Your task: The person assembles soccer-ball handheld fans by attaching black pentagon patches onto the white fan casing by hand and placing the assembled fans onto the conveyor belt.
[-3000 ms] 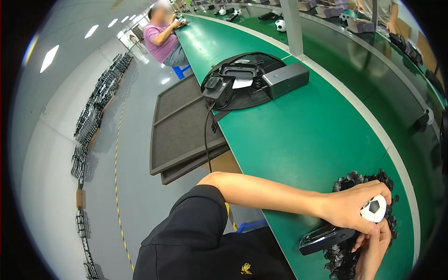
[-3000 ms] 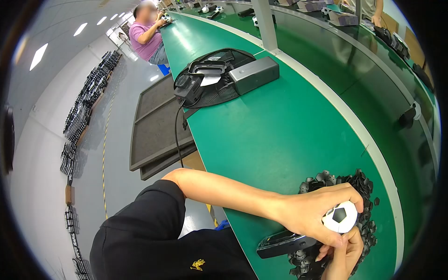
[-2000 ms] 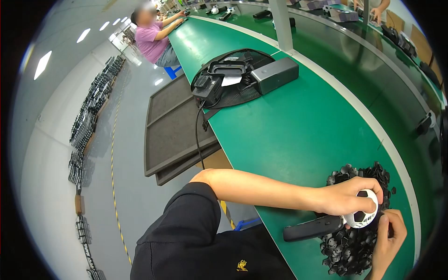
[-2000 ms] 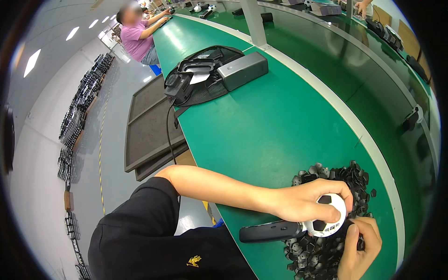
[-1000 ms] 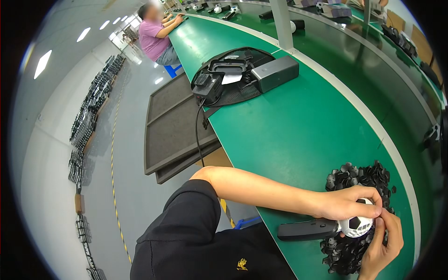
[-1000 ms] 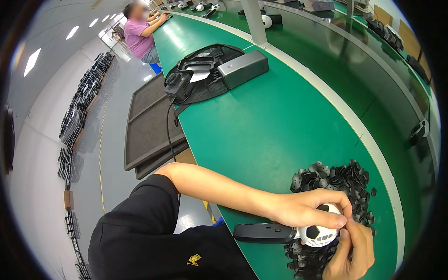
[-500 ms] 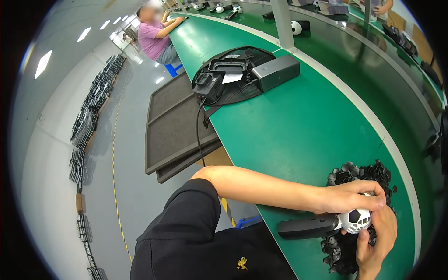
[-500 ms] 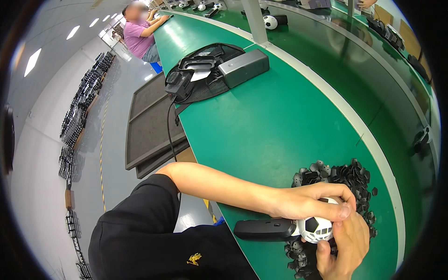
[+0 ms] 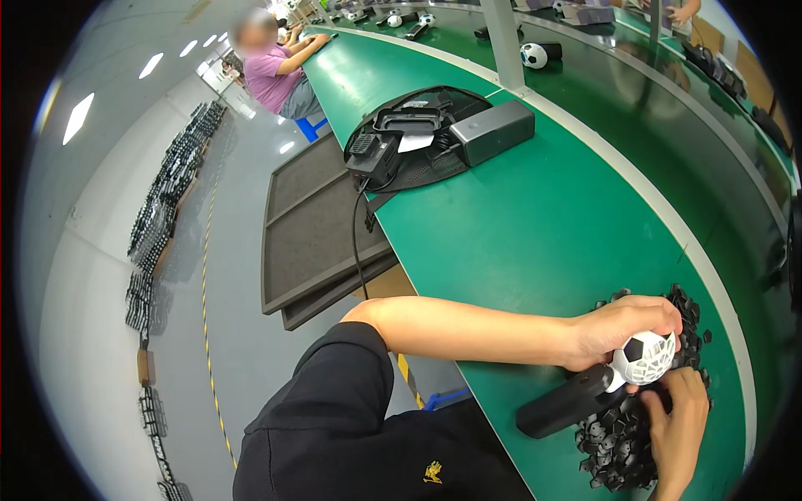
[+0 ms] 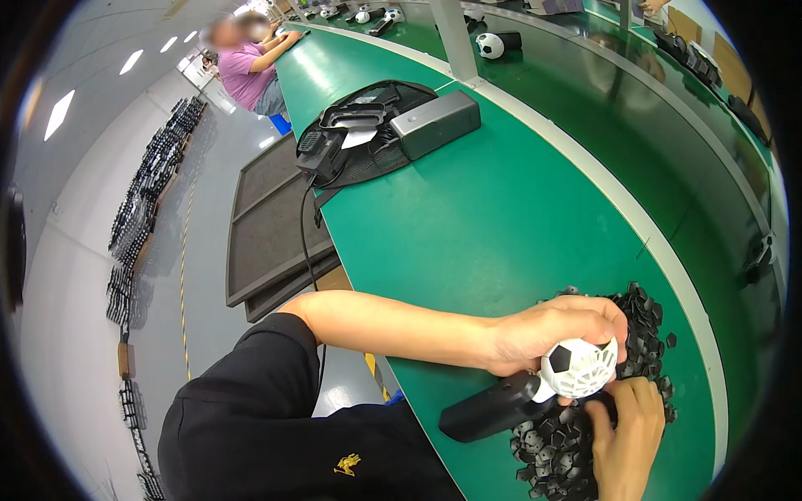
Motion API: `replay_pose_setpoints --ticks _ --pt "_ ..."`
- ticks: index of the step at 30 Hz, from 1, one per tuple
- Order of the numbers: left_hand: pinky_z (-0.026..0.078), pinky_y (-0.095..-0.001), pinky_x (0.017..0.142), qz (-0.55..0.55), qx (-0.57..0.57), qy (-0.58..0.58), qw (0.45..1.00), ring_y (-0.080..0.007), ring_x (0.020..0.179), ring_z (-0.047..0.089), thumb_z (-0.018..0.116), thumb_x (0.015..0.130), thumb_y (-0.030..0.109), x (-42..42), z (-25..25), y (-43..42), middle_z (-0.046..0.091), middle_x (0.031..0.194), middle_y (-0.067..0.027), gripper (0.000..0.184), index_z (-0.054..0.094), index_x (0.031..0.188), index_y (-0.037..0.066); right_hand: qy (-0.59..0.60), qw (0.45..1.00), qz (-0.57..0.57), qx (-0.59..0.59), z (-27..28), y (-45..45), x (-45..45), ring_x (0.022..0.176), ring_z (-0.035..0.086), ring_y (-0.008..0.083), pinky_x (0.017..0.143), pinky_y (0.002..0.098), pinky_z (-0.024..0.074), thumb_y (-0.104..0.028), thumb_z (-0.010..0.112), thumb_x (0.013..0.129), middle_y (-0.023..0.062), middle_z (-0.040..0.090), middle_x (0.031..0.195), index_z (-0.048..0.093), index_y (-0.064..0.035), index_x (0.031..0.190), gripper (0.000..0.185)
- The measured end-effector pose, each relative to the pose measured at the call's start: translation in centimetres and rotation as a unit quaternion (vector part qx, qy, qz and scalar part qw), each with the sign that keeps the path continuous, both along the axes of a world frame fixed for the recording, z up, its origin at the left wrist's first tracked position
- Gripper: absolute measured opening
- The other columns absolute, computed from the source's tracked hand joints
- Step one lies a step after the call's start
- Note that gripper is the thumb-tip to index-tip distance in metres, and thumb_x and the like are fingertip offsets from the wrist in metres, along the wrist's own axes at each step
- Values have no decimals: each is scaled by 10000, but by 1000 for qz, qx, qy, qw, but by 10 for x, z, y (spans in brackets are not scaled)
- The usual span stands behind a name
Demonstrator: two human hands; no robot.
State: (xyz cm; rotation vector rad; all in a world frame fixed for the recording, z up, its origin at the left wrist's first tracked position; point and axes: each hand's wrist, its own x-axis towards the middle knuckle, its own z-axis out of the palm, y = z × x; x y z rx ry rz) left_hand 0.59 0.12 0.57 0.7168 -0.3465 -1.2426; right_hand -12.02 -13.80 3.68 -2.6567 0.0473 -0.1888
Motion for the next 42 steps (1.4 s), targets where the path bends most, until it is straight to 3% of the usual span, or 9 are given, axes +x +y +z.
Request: replay_pose_setpoints --ticks 18,22,24,26,27,29,34,37,42 --pt "538 -341 523 12 -55 -35 998 -214 778 606 451 811 255 2 -2 3 585 916 -130 312 493 992 4 14 998 -67 -2 6 4 -2 722 493 333 653 374 387 53 565 673 164 513 754 500 51 785 130" --pt "551 -396 552 2 -73 -89 993 -303 867 591 442 808 319 3 -2 2 553 969 -210 400 478 1023 -17 -18 991 -54 124 1 -13 0 679 546 335 606 358 422 34 575 695 153 570 742 574 36 783 88" --pt "553 -407 526 9 -72 -107 992 -344 859 580 435 806 355 -1 1 2 526 965 -229 424 464 1020 -11 -75 972 -99 197 5 -14 -3 644 561 168 602 257 437 16 600 730 96 594 717 596 38 816 89" --pt "554 -406 509 -2 -74 -99 992 -358 842 577 433 805 371 -8 3 0 512 959 -231 435 452 1021 -6 -37 913 -121 387 12 -19 -10 670 559 107 627 214 446 -17 599 777 49 603 746 625 31 887 123" --pt "556 -386 532 15 -76 -97 992 -324 853 584 442 806 355 -12 5 0 499 1024 -219 444 444 1047 -17 -36 912 -142 384 12 -17 -12 670 559 107 627 214 446 -17 599 777 49 603 746 625 31 887 123" --pt "559 -366 555 28 -72 -93 993 -289 865 591 452 806 340 -15 8 3 485 1090 -207 454 437 1072 -28 -85 782 -108 608 9 -7 -7 654 553 104 616 202 443 -24 596 788 34 597 759 631 29 901 130" --pt "550 -346 591 45 -30 -139 989 -276 882 574 458 797 385 -13 7 9 461 1116 -193 495 426 1092 -12 -122 769 -80 622 -7 16 6 657 560 111 617 200 447 -38 597 796 40 600 777 628 31 933 156" --pt "543 -336 612 73 -14 -184 980 -267 883 569 459 797 393 -12 8 6 470 1097 -187 499 430 1090 -10 -223 883 -36 412 -13 17 5 665 569 115 624 199 453 -34 588 805 47 605 788 622 35 945 160" --pt "534 -327 626 70 -3 -178 982 -255 897 561 452 800 398 -11 9 7 472 1075 -185 499 430 1092 -7 -222 912 6 344 -14 13 4 718 574 115 650 208 461 -13 567 819 60 609 824 616 38 969 166"
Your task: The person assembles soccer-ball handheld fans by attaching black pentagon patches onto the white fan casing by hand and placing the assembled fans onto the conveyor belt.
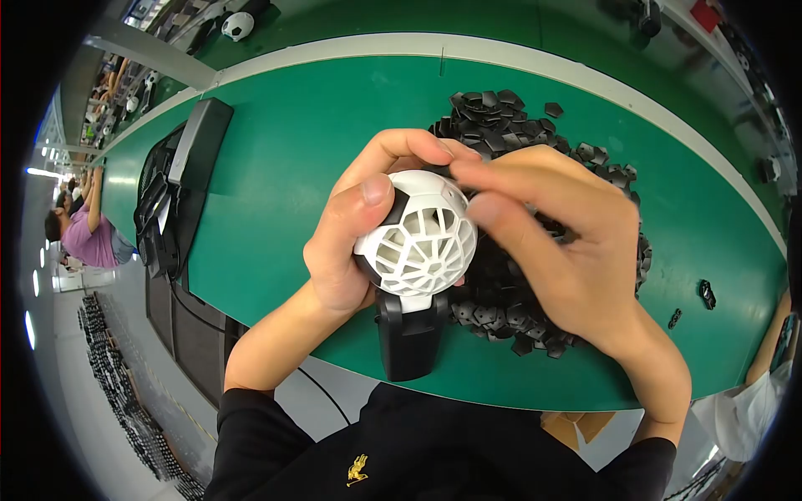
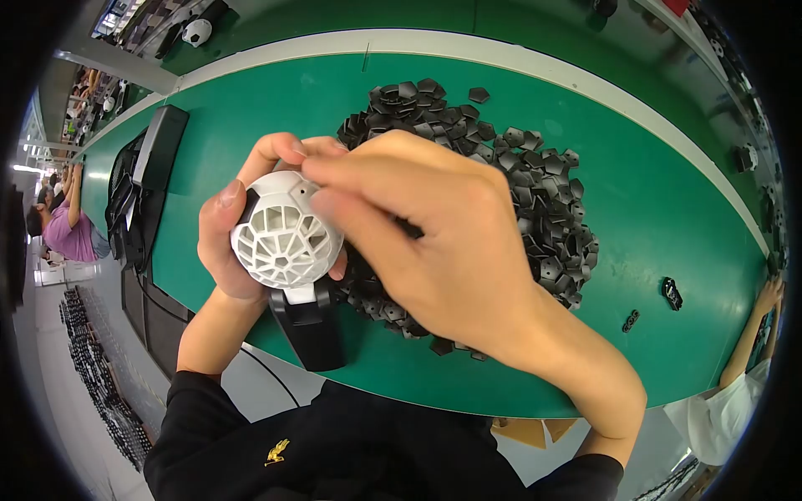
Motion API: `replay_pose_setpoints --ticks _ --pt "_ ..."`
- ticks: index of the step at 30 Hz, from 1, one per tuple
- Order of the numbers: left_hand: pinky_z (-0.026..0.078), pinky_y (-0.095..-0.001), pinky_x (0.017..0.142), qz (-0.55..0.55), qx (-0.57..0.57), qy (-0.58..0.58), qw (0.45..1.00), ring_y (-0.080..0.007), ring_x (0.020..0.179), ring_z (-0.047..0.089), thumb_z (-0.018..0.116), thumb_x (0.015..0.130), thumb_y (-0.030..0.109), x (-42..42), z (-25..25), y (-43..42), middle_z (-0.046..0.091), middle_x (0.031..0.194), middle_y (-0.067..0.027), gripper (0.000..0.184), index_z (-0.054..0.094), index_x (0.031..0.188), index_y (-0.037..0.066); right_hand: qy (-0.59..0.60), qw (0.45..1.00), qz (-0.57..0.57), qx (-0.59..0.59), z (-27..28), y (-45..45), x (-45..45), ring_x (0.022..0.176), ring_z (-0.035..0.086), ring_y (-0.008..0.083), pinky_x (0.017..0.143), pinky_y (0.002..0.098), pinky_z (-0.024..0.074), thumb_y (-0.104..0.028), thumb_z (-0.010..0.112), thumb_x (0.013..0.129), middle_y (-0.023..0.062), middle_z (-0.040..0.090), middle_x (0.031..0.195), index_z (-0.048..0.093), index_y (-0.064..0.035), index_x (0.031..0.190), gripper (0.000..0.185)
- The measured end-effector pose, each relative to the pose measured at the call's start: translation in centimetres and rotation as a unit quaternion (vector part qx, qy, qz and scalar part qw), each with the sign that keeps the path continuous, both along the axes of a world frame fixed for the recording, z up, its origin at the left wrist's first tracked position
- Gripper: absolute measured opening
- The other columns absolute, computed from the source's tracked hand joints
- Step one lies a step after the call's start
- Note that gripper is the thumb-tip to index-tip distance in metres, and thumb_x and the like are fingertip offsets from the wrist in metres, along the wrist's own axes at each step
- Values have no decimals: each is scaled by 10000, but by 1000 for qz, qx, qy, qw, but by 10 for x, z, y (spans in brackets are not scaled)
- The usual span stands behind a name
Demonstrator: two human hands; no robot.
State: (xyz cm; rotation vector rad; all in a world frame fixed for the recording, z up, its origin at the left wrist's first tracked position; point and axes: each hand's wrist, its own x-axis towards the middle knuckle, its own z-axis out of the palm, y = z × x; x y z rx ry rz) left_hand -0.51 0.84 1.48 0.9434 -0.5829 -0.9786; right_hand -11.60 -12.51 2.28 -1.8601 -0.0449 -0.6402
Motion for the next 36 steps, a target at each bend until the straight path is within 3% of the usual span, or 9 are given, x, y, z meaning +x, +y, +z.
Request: replay_pose_setpoints --ticks 3,8,19,23,27,28,32,34,36 --pt "540 -336 615 -32 2 5 999 -257 904 559 446 803 398 1 1 1 469 1075 -187 499 427 1093 -8 62 993 -47 93 0 0 1 750 572 113 671 221 462 15 562 813 66 612 831 619 39 947 147" --pt "553 -375 493 21 41 -41 998 -283 797 574 389 816 474 -4 3 -3 421 1087 -215 511 378 1050 20 41 983 -36 176 -2 -1 4 761 582 114 671 229 470 26 570 806 78 626 843 620 41 919 124" --pt "556 -331 584 -33 -67 12 997 -277 879 566 423 805 388 8 -9 3 457 1093 -225 497 455 1047 -45 -91 989 -51 -108 -7 0 5 723 622 202 659 270 484 79 621 702 128 648 812 631 39 872 175" --pt "531 -369 478 -60 -36 -57 996 -337 752 578 398 823 433 12 -9 4 384 1106 -211 454 416 1014 21 -133 983 -16 -123 -13 -6 8 730 625 224 668 289 487 88 623 684 113 654 808 635 35 881 204" --pt "492 -336 678 -14 -84 -72 994 -289 834 566 380 833 394 14 -12 5 480 1069 -230 484 522 947 -54 -162 974 19 -156 -21 -15 13 746 621 221 698 302 485 48 623 705 97 655 827 641 17 896 195" --pt "482 -341 684 -3 -84 -145 986 -289 824 566 376 838 396 18 -10 7 488 1052 -228 484 530 927 -54 -166 972 23 -165 -20 -17 13 749 621 220 704 304 484 40 623 709 94 655 831 642 13 899 193" --pt "462 -354 688 21 -100 -270 958 -288 795 569 372 850 405 23 -12 8 508 994 -220 492 549 874 -53 -80 967 48 -238 -4 -33 9 805 608 202 735 299 468 -37 598 762 93 650 865 643 -4 923 171" --pt "464 -360 677 28 -114 -246 962 -287 782 570 376 851 413 21 -13 9 515 961 -212 497 552 854 -51 77 989 -70 -105 -2 -60 9 857 591 182 755 275 446 -108 552 812 98 641 893 635 -7 944 185" --pt "464 -363 668 36 -115 -239 964 -288 769 571 379 851 404 19 -12 10 518 929 -205 485 551 848 -50 159 951 -176 -200 -17 -91 9 820 573 155 733 261 433 -135 542 824 96 637 884 624 12 941 205"
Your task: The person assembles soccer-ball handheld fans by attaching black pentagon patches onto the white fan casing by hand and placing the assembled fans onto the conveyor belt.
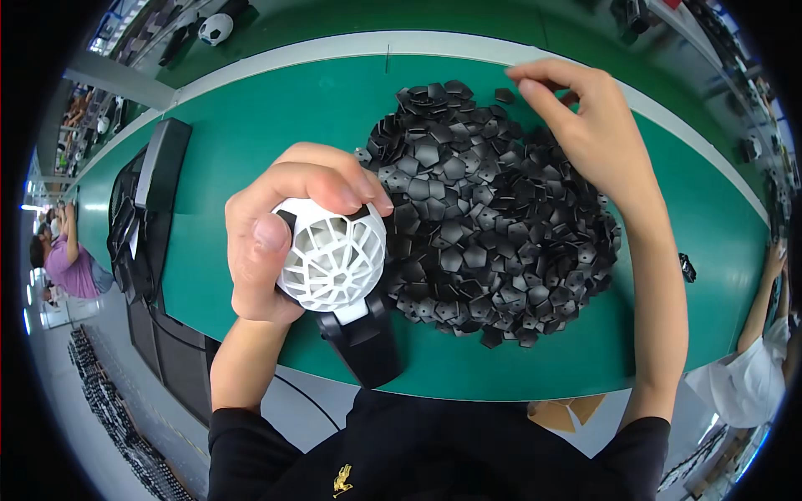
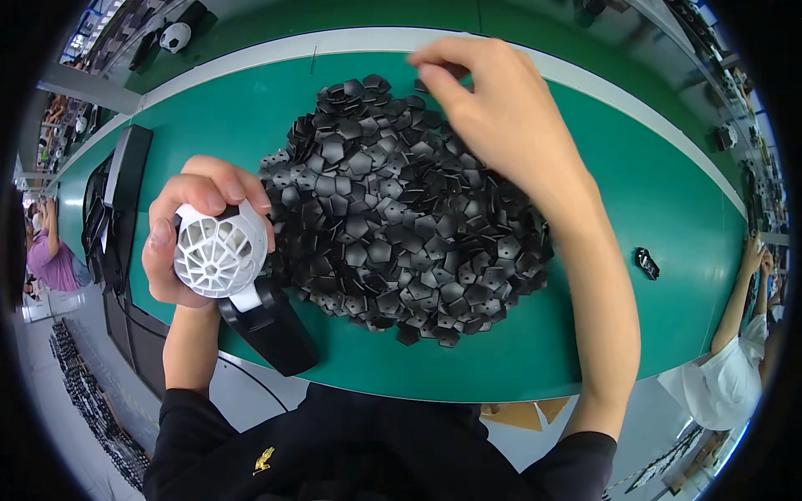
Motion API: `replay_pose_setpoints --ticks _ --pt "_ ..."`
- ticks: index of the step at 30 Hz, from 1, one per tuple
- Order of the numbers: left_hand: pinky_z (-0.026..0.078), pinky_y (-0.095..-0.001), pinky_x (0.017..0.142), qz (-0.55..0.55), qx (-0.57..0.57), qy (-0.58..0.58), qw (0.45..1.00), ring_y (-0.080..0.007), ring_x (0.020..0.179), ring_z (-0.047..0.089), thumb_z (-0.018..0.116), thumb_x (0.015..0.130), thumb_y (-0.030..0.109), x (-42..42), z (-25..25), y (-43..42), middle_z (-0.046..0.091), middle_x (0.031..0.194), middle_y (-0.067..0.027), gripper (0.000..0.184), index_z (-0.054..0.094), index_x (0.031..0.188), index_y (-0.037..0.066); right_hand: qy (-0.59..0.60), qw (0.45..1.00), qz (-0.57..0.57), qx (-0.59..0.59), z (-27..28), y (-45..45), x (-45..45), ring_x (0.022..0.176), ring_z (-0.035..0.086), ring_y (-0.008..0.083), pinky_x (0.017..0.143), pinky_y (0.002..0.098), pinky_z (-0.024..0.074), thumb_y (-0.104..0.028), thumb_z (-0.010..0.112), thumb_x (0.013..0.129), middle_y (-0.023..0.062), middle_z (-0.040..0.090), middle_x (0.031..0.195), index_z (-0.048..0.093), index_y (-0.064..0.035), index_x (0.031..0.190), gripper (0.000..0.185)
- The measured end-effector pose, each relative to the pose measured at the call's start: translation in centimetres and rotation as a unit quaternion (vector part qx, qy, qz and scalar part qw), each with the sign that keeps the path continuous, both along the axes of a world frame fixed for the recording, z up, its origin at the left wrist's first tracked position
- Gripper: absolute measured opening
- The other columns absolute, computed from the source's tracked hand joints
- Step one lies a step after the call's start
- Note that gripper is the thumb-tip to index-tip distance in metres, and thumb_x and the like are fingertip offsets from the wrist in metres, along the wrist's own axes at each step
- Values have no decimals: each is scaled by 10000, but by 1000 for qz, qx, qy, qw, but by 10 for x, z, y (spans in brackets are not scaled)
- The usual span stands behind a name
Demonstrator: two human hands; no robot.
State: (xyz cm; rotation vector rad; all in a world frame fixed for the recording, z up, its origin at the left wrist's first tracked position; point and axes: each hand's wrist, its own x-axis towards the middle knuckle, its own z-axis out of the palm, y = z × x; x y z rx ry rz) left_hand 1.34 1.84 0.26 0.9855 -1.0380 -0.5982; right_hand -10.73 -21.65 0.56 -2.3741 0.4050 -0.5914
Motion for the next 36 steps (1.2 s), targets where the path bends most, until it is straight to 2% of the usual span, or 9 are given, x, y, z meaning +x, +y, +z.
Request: replay_pose_setpoints --ticks 4,8,12,14,18,22,27,30,36 --pt "463 -365 660 8 -5 17 1000 -293 754 573 379 849 369 -2 -1 -4 518 887 -193 448 544 853 -48 65 996 -54 0 -23 -14 6 745 548 144 709 261 427 -153 565 809 80 629 831 622 10 946 221" --pt "470 -361 645 -10 -14 82 996 -303 761 572 363 847 338 -4 -8 -9 516 883 -187 423 541 868 -45 39 990 -74 -112 -34 -11 13 702 525 139 682 258 423 -145 591 786 62 614 778 616 21 898 202" --pt "493 -366 576 -35 -3 212 977 -318 762 570 345 842 329 -6 -7 -13 517 889 -180 421 544 894 -38 80 995 -23 48 -16 -4 15 694 531 142 680 266 428 -141 601 776 47 597 745 603 24 843 178" --pt "507 -375 518 -68 -11 358 931 -327 758 569 339 839 342 -6 -4 -13 519 895 -175 433 549 910 -30 -45 995 77 44 -2 15 10 683 538 149 641 266 438 -76 645 730 51 588 732 598 12 797 120" --pt "515 -385 458 -82 4 501 861 -322 758 573 341 837 350 -10 -4 -16 532 907 -168 440 554 939 -20 -189 955 227 26 5 53 6 673 542 147 595 255 437 -20 692 670 52 568 725 615 -17 788 141" --pt "516 -389 475 -135 35 482 865 -298 744 586 340 840 355 -9 -8 -13 546 927 -168 447 560 963 -14 -230 926 288 81 6 74 5 662 543 136 573 234 431 12 720 624 46 556 738 625 -35 775 185" --pt "513 -383 476 -123 70 505 852 -280 705 594 335 839 350 -13 -6 -13 564 922 -162 451 557 968 -19 -151 942 264 143 9 76 3 648 537 113 570 225 423 -32 734 628 33 549 753 606 -40 763 186" --pt "514 -373 479 -12 103 487 867 -268 664 596 326 834 352 -17 -4 -16 576 899 -162 458 550 969 -23 -116 942 268 166 11 75 3 651 535 104 565 219 417 -38 736 629 30 551 754 591 -39 754 192" --pt "519 -362 493 -66 88 444 889 -262 664 599 310 831 340 -14 -2 -12 580 880 -177 462 541 961 -39 4 936 201 288 20 80 0 645 537 70 564 209 418 -50 718 677 14 550 729 539 -29 741 192"
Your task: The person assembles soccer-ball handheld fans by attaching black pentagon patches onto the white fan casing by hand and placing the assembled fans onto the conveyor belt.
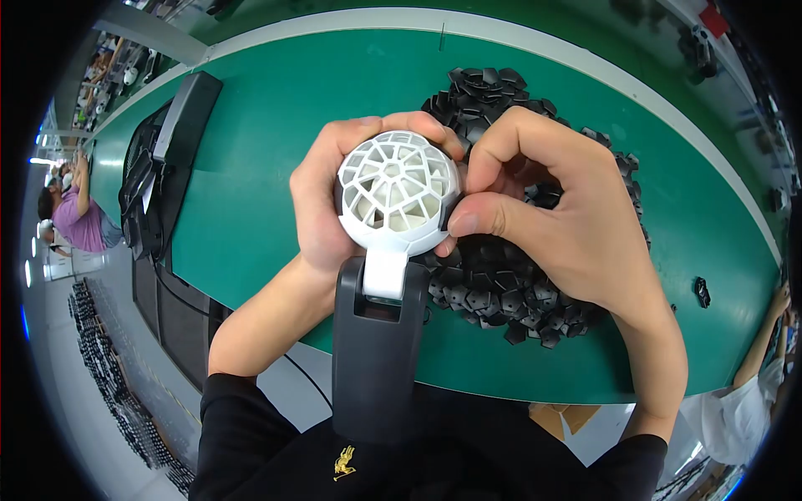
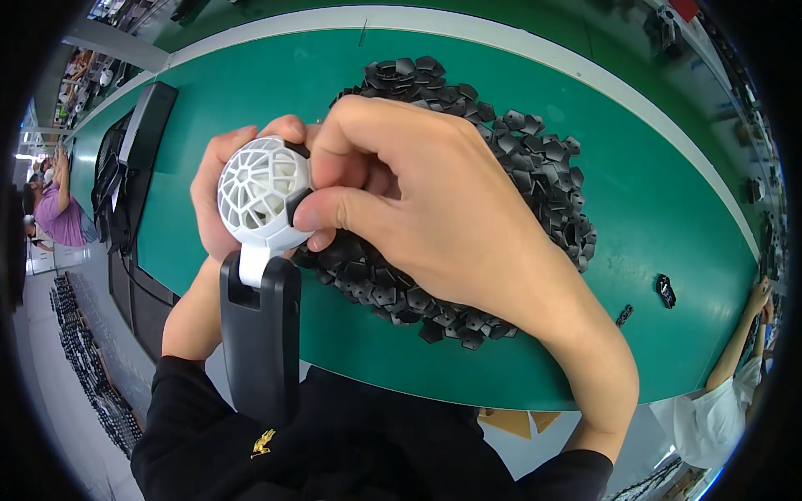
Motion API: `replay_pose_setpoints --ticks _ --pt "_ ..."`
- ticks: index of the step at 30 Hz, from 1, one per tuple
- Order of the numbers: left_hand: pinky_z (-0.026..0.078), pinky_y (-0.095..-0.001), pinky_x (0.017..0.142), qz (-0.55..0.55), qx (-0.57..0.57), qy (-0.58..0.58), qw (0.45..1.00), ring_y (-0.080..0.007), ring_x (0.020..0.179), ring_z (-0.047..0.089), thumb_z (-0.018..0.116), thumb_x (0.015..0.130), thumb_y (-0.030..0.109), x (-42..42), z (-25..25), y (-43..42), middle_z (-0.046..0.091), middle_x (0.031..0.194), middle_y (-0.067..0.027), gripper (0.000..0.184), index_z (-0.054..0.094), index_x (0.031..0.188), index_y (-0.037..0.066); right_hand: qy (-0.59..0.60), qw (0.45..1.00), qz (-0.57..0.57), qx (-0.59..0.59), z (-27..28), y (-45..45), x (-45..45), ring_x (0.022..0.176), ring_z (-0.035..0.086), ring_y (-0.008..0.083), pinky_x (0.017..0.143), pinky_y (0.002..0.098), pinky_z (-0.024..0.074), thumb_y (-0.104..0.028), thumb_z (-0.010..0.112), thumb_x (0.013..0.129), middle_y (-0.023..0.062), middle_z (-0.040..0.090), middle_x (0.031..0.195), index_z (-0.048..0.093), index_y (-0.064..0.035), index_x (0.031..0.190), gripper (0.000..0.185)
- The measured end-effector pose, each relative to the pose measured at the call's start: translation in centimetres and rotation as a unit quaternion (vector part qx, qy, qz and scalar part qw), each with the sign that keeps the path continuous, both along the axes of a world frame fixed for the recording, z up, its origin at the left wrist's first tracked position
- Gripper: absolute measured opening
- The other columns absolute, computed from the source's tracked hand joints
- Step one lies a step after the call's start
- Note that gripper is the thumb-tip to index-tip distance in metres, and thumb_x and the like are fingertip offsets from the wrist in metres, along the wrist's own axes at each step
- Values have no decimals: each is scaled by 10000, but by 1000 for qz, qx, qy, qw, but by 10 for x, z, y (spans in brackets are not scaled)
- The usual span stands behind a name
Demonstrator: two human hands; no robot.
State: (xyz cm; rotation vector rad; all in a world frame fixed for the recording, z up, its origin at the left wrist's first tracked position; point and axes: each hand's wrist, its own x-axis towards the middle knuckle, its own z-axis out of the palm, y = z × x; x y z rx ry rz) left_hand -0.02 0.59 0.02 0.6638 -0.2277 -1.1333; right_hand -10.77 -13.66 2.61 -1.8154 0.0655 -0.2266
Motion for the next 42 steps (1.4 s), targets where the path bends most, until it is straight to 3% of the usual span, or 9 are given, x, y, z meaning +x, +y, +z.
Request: replay_pose_setpoints --ticks 5,10,12,15,19,24,29,34,42 --pt "520 -348 518 35 -38 -100 994 -256 671 602 292 835 328 0 6 3 576 868 -181 454 540 949 -35 41 987 -2 158 -3 7 2 654 568 63 568 199 441 -58 704 714 14 554 721 503 -31 757 208" --pt "495 -344 650 101 -21 -177 979 -261 785 550 314 865 353 10 8 -1 515 943 -151 409 522 913 5 65 998 -8 16 -1 17 0 662 592 86 571 189 460 -170 668 775 38 567 776 517 -18 930 265" --pt "492 -339 671 163 -7 -198 967 -253 794 552 338 869 334 19 11 0 520 948 -143 385 528 924 3 87 963 15 253 2 35 -6 647 595 101 566 184 467 -256 622 809 63 568 844 476 -21 1076 384" --pt "485 -328 714 254 13 -217 942 -236 814 558 385 876 294 30 10 -15 528 957 -126 339 540 945 0 116 944 22 307 7 18 -4 640 599 117 562 196 475 -326 576 834 85 560 913 420 -28 1195 493" --pt "445 -286 756 330 110 -496 795 -184 855 555 563 814 145 50 -13 -16 578 886 -96 199 580 962 13 90 966 -117 212 -1 -42 1 627 595 146 557 255 486 -346 542 849 112 532 1004 376 -51 1278 547" --pt "462 -278 596 237 93 -540 802 -148 671 573 588 785 108 44 -21 -16 577 861 -107 115 613 852 19 -58 902 -288 316 -39 -139 -14 1101 488 234 961 321 344 -263 474 907 127 464 1223 386 -62 1285 437" --pt "429 -222 472 184 87 -487 849 -87 520 537 556 841 150 45 -16 -9 589 721 -61 151 601 853 6 48 979 -195 -34 -54 -135 -14 1108 466 246 975 317 314 -237 492 893 126 473 1202 449 -38 1222 388" --pt "404 -236 438 161 113 -459 866 -82 434 481 530 867 194 46 -19 -9 570 634 -67 213 586 803 -2 41 934 -69 -349 -24 -53 -15 1016 500 257 914 317 358 -130 563 816 130 524 1078 490 1 1134 351" --pt "443 -340 599 287 102 -664 683 -242 650 557 521 806 146 53 -25 -14 563 721 -111 141 562 738 29 26 943 -60 -326 -13 -37 -14 804 552 280 743 327 424 -17 564 769 141 565 842 563 29 934 171"
